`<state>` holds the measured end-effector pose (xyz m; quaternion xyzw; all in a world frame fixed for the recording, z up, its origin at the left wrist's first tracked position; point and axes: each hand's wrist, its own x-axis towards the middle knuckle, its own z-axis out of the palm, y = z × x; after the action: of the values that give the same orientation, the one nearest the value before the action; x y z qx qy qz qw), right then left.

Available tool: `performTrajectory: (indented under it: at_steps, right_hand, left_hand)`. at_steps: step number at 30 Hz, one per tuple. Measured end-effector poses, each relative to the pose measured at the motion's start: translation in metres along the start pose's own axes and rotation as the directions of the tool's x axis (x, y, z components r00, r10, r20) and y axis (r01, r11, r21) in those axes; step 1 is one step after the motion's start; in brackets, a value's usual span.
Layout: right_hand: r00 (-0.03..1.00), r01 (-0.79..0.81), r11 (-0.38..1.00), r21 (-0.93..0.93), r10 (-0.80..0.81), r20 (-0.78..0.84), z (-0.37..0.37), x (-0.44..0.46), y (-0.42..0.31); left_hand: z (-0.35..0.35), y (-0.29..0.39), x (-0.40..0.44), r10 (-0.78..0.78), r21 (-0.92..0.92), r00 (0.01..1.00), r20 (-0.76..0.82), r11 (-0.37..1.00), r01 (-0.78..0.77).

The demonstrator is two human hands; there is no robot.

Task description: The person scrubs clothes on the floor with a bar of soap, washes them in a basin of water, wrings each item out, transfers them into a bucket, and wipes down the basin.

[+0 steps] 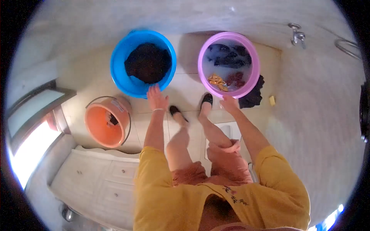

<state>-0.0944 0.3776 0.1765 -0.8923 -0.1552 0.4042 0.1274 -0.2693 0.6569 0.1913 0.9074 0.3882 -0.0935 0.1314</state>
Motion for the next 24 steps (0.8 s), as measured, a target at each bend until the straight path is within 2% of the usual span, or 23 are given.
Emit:
performTrajectory:
  at_steps: [1, 3, 4, 5, 6, 7, 8, 9, 12, 14, 16, 18, 19, 20, 21, 22, 24]
  right_hand:
    - [0.999, -0.037, 0.999, -0.026, 0.037, -0.009, -0.005, -0.002, 0.003]
    - [1.000, -0.012, 0.999, -0.039, 0.012, 0.010, -0.008, 0.004, 0.006]
    - [1.000, 0.002, 0.998, -0.055, 0.000, 0.031, -0.006, 0.007, 0.005]
    - [0.997, -0.077, 0.992, 0.098, 0.074, 0.030, -0.001, 0.009, 0.004]
    - [0.996, -0.080, 0.992, 0.098, 0.076, 0.036, 0.008, 0.017, 0.004]
    - [0.990, 0.127, 0.987, -0.093, -0.133, -0.051, 0.016, 0.026, 0.011]
    - [0.937, 0.306, 0.908, -0.285, -0.340, -0.077, 0.027, 0.027, 0.017]
    - [0.995, 0.097, 0.995, -0.024, -0.097, -0.006, 0.044, 0.040, 0.025]
    - [0.991, 0.066, 0.995, 0.069, -0.073, 0.110, 0.028, 0.037, -0.014]
    - [0.992, 0.087, 0.996, 0.036, -0.090, 0.088, 0.036, 0.044, -0.016]
    - [0.993, 0.100, 0.995, 0.008, -0.101, 0.062, 0.042, 0.053, -0.008]
    - [0.976, 0.200, 0.980, -0.018, -0.200, -0.082, 0.040, 0.068, 0.000]
    - [0.993, 0.118, 0.980, -0.159, -0.115, 0.027, 0.026, 0.075, -0.006]
    - [0.993, 0.120, 0.980, -0.160, -0.117, 0.026, 0.023, 0.087, 0.001]
    - [0.993, 0.108, 0.962, -0.249, -0.117, -0.018, 0.018, 0.101, 0.012]
    - [0.991, 0.097, 0.938, -0.332, -0.123, -0.060, 0.015, 0.116, 0.023]
    - [0.918, 0.235, 0.890, -0.391, -0.335, -0.211, 0.007, 0.146, 0.043]
  left_hand:
    - [0.012, 0.007, 0.011, 0.005, 0.039, 1.000, 0.017, 0.999, -0.006]
    - [0.031, 0.015, 0.037, 0.012, 0.081, 1.000, 0.029, 0.997, -0.014]
    - [0.034, 0.017, 0.049, -0.050, 0.042, 0.986, 0.157, 0.998, 0.044]
    - [0.035, 0.016, 0.058, -0.107, 0.010, 0.952, 0.287, 0.994, 0.109]
    - [0.035, 0.012, 0.064, -0.109, 0.012, 0.950, 0.292, 0.994, 0.110]
    - [0.038, 0.011, 0.066, -0.121, 0.057, 0.960, 0.254, 0.992, 0.110]
    - [0.042, 0.007, 0.058, -0.134, 0.110, 0.964, 0.231, 0.988, 0.111]
    - [0.050, -0.002, 0.058, -0.101, 0.096, 0.985, 0.138, 0.991, 0.089]
    - [0.047, -0.031, 0.064, -0.090, 0.188, 0.989, 0.118, 0.980, 0.066]
    - [0.038, -0.056, 0.073, -0.154, 0.159, 0.981, 0.120, 0.978, 0.134]
    - [0.032, -0.082, 0.085, -0.199, 0.255, 0.974, 0.110, 0.952, 0.166]
    - [0.026, -0.103, 0.095, -0.231, 0.248, 0.972, 0.038, 0.945, 0.215]
    - [0.013, -0.102, 0.099, -0.315, 0.210, 0.948, 0.038, 0.930, 0.300]
    - [0.001, -0.103, 0.101, -0.402, 0.171, 0.915, 0.034, 0.905, 0.391]
    - [-0.001, -0.116, 0.094, -0.170, 0.125, 0.964, -0.205, 0.972, 0.198]
    - [-0.005, -0.133, 0.082, 0.067, 0.139, 0.898, -0.435, 0.990, -0.007]
    - [-0.028, -0.156, 0.041, 0.037, 0.396, 0.878, -0.478, 0.901, 0.177]
